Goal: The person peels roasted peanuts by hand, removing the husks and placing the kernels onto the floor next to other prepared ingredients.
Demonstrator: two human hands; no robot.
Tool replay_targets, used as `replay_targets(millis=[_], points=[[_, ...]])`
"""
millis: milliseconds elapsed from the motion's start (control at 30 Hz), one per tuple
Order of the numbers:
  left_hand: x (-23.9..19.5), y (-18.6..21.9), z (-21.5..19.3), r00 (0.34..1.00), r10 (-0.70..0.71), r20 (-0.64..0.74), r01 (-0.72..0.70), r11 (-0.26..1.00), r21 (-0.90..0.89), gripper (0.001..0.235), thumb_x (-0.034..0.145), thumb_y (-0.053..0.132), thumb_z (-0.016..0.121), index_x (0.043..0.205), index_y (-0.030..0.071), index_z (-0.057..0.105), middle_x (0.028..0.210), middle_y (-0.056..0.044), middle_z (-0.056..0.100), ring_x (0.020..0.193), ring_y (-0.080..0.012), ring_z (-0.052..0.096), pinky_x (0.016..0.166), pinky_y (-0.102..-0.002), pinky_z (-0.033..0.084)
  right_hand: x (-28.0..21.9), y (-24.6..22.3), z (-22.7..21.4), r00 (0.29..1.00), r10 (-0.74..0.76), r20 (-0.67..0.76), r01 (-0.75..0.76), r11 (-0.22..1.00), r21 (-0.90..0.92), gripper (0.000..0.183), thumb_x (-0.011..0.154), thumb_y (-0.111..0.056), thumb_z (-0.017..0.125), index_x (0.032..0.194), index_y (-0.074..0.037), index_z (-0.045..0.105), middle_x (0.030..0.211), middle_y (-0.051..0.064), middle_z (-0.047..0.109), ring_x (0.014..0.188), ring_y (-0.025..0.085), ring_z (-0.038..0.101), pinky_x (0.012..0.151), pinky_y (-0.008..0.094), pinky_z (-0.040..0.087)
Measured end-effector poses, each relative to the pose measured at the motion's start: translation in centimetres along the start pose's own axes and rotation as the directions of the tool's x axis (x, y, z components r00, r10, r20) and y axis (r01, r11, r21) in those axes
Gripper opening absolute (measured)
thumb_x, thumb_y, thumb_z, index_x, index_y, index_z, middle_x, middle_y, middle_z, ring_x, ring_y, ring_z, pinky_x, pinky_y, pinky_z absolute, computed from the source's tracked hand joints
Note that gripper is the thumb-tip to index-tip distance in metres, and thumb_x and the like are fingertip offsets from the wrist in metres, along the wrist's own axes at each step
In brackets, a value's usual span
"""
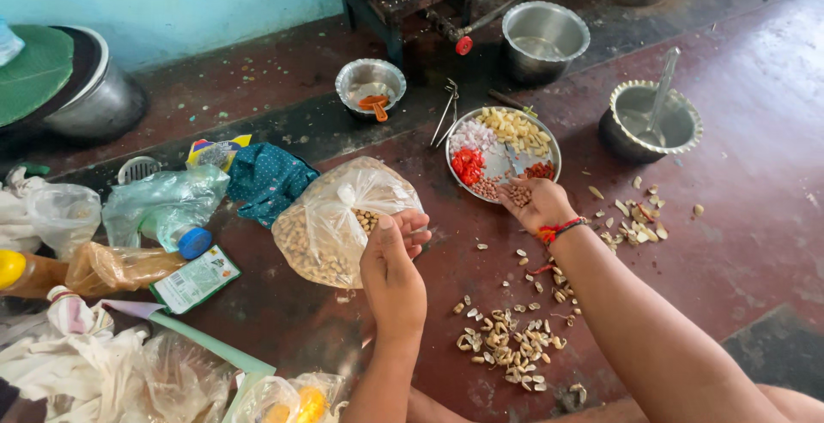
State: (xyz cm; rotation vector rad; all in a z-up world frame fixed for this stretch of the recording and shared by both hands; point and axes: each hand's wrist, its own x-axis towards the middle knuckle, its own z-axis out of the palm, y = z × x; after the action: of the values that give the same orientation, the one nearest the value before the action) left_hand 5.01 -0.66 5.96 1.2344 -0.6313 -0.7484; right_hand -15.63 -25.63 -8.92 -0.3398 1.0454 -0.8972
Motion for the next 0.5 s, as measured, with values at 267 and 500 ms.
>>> replay_targets(millis=[267, 500], points=[[1.0, 0.0, -0.6, 0.997, -0.071, -0.022, 0.069, 0.995, -0.072, 0.058, 0.106, 0.046, 0.037, 0.108, 0.001, 0.073, 0.1, -0.007, 0.077, 0.087, -0.0138, 0.07, 0.079, -0.028, 0.052, 4.2, -0.8, 0.2, 0.983, -0.064, -0.175, 0.048, 0.995, -0.091, 0.028, 0.104, -0.004, 0.044, 0.132, -0.003, 0.046, 0.121, 0.014, 0.06, 0.105, 0.03, 0.066, 0.101, 0.052, 0.057], [1.0, 0.5, -0.7, 0.993, -0.115, -0.018, 0.113, 0.99, -0.088, 0.058, 0.106, 0.046, 0.037, 0.112, 0.001, 0.072, 0.102, -0.007, 0.078, 0.088, -0.0139, 0.071, 0.08, -0.027, 0.052, 4.3, -1.2, -0.7, 0.993, -0.053, -0.103, 0.035, 0.986, -0.162, 0.018, 0.104, -0.006, 0.045, 0.119, 0.003, 0.051, 0.115, 0.019, 0.061, 0.099, 0.031, 0.065, 0.1, 0.048, 0.058]])
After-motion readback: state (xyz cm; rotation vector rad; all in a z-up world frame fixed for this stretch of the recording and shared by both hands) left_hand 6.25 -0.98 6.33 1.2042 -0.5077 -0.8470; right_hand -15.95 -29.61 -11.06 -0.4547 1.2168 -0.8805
